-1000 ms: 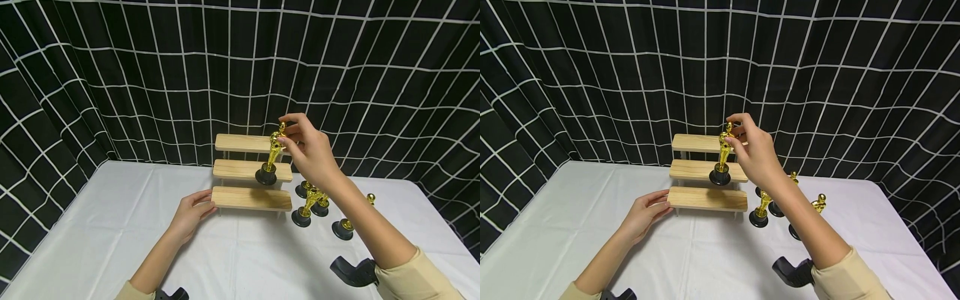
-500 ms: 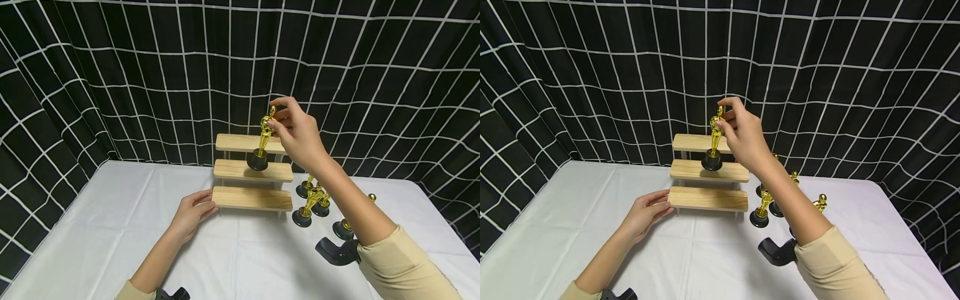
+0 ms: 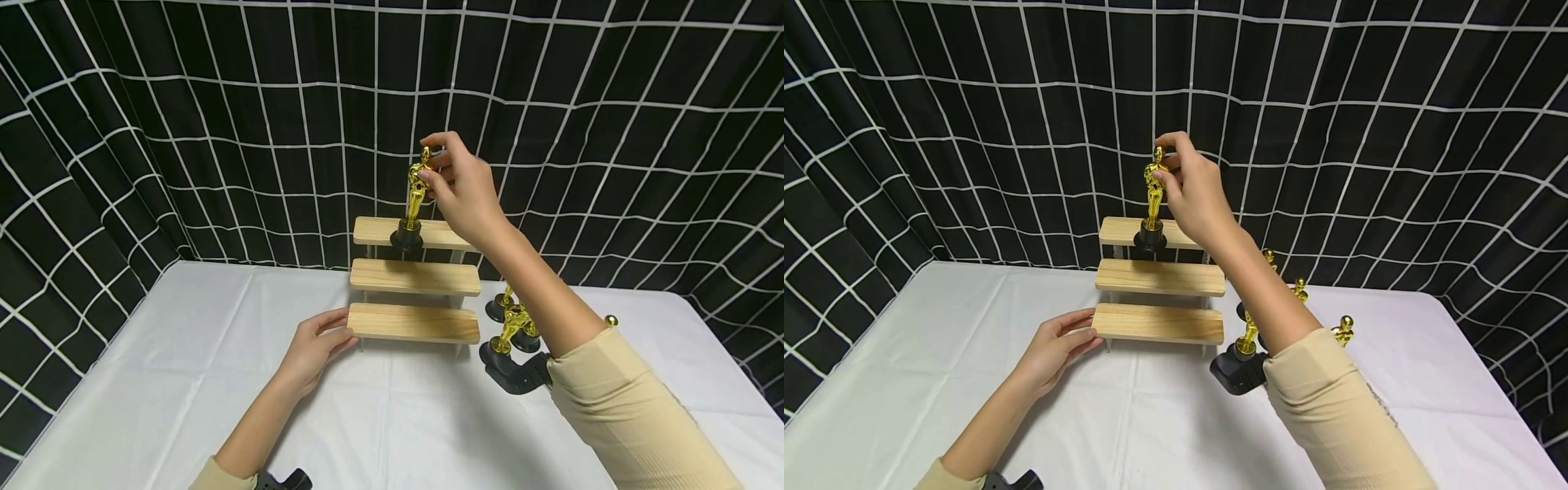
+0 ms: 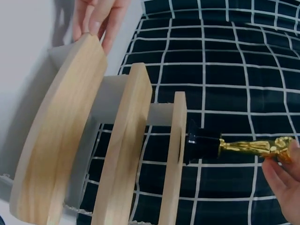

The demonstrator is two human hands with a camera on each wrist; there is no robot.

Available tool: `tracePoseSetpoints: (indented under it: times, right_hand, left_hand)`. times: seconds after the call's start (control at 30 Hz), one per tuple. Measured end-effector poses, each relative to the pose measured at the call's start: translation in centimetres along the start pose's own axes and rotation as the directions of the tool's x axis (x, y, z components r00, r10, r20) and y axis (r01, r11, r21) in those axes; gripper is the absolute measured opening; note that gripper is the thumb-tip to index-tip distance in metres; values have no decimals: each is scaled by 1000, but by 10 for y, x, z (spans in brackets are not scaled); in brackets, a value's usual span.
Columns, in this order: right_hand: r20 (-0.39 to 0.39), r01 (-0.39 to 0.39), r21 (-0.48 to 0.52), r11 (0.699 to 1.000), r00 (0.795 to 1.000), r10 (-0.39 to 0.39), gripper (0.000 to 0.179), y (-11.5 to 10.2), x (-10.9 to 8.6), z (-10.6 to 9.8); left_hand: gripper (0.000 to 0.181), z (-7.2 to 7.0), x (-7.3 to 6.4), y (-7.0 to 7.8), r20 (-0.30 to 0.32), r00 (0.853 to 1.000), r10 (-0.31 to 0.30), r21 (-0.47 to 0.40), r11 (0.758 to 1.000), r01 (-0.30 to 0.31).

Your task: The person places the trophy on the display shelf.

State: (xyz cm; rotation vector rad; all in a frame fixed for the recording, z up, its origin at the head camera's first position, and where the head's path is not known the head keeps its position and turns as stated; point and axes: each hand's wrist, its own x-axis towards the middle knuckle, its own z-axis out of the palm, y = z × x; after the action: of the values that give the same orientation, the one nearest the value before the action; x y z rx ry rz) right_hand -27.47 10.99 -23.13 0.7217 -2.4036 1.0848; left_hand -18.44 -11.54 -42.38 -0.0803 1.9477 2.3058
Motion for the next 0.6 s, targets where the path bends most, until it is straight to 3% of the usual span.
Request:
tracePoseSetpoints:
  times: [0.6]
  right_hand:
    - [17, -75, 9, 997, 997, 74, 39, 2, 31, 25]
  left_hand:
    - [46, 0, 1, 0, 2, 1000, -3, 8, 1000, 3]
